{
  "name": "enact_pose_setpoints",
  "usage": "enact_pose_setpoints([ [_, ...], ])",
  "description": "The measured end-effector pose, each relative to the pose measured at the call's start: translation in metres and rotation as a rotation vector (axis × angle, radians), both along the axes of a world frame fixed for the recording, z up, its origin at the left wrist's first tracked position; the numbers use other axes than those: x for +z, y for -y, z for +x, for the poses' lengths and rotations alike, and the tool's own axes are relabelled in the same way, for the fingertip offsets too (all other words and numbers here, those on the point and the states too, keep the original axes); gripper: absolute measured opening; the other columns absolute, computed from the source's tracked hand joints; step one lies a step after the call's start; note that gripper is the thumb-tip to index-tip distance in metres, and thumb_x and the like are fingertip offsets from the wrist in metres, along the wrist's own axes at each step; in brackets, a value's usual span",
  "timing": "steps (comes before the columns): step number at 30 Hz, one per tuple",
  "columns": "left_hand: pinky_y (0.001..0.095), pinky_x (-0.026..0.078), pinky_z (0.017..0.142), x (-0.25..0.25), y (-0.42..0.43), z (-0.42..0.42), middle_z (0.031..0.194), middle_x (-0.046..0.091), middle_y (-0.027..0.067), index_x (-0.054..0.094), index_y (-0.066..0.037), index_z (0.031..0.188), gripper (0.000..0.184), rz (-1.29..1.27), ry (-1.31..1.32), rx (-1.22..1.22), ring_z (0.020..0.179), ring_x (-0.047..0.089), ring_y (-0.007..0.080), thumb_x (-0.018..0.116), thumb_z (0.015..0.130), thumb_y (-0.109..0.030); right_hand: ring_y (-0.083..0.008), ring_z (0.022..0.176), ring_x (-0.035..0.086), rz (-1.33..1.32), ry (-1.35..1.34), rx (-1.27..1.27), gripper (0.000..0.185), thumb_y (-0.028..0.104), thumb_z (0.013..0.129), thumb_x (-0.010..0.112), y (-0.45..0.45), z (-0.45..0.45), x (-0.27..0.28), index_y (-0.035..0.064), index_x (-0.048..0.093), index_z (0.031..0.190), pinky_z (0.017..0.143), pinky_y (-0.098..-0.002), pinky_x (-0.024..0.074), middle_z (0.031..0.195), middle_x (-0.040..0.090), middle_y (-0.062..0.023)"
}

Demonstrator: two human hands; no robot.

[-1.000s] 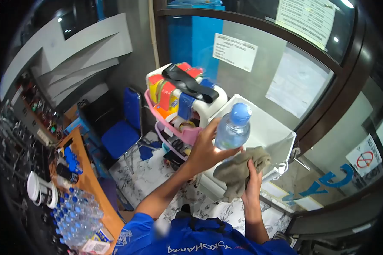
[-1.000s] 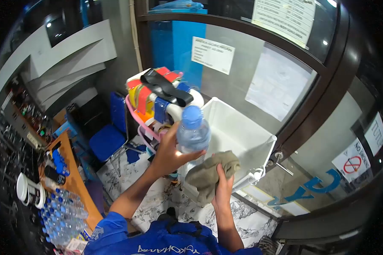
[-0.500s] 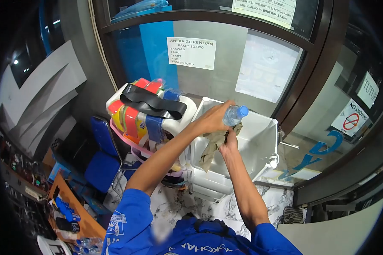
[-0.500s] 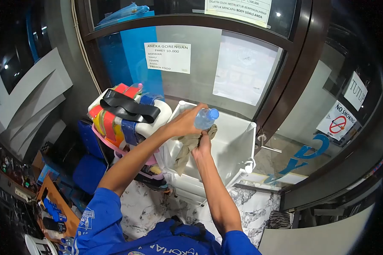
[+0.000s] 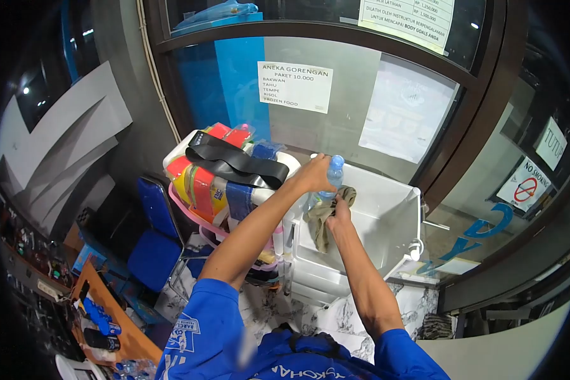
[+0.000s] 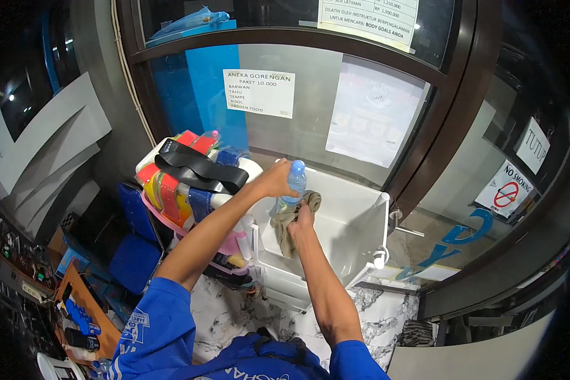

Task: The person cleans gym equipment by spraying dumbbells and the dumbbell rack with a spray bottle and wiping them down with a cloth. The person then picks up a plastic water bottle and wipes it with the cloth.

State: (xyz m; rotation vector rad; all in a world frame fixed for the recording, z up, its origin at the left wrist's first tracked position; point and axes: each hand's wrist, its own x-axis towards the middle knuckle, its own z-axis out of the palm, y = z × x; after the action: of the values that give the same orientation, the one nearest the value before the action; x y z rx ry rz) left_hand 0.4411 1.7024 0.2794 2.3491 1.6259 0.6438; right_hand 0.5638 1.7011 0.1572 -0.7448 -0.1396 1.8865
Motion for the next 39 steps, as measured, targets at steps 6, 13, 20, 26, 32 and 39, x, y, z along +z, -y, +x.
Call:
enact_pose_setpoints([
  [6,0.0461,0.045,0.097,0.004,0.009,0.005,0.125,0.050,0.0268,0.034,-0.004,0.139,0.091,0.042,0.125,0.156,0.116,0.052,0.0435,0.083,0.065,-0.023,-0.0306,0.108,0.060,0.051,0.016,0.041,0.030,0.027,0.102,0.043,0.003,0.007,0.002,0.0061,0.050,0.123,0.094,-0.0501,0.0496,0.119,0.058,-0.0138],
  [13,0.0491,0.049,0.092,0.009,0.016,0.014,0.119,0.050,0.0251,0.025,-0.007,0.143,0.093,0.150,0.149,0.135,0.110,0.054,0.0460,0.078,0.067,-0.013,-0.0295,0.098,0.063,0.130,0.009,0.026,0.027,0.022,0.100,0.049,0.033,0.020,0.022,0.0062,0.050,0.122,0.083,-0.0474,0.0548,0.113,0.059,-0.0115],
  [20,0.0457,0.045,0.096,0.014,0.022,0.016,0.121,0.049,0.0245,0.033,-0.008,0.143,0.078,0.187,0.242,0.145,0.113,0.052,0.0434,0.073,0.076,-0.018,-0.0285,0.106,0.059,0.162,-0.005,0.002,0.036,0.036,0.099,0.049,0.067,0.036,0.043,0.0085,0.052,0.122,0.095,-0.0479,0.0480,0.115,0.060,-0.0106],
  [26,0.0410,0.041,0.101,0.051,0.100,0.031,0.128,0.047,0.0213,0.048,-0.005,0.133,0.058,0.421,0.588,0.041,0.121,0.049,0.0400,0.070,0.080,-0.014,-0.0237,0.110,0.058,0.398,0.131,-0.161,0.040,0.042,0.098,0.051,0.122,0.048,0.100,0.0107,0.053,0.123,0.099,-0.0402,0.0459,0.115,0.060,-0.0072],
  [32,0.0344,0.042,0.101,0.027,0.240,0.000,0.126,0.051,0.0157,0.055,0.001,0.117,0.034,0.580,0.957,0.165,0.120,0.051,0.0239,0.063,0.085,-0.001,-0.0277,0.100,0.062,0.746,0.055,0.079,0.045,0.047,0.101,0.041,0.198,0.052,0.137,0.0038,0.054,0.104,0.099,-0.0480,0.0436,0.086,0.057,-0.0087],
  [39,0.0287,0.049,0.090,-0.090,0.406,-0.023,0.106,0.061,0.0091,0.056,0.001,0.112,0.020,0.460,1.362,0.742,0.099,0.061,0.0152,0.057,0.093,0.000,-0.0288,0.064,0.063,0.579,0.299,0.713,0.040,0.041,0.095,0.054,0.258,-0.001,0.069,0.0008,0.052,0.091,0.066,-0.0440,0.0555,0.073,0.056,-0.0121],
])
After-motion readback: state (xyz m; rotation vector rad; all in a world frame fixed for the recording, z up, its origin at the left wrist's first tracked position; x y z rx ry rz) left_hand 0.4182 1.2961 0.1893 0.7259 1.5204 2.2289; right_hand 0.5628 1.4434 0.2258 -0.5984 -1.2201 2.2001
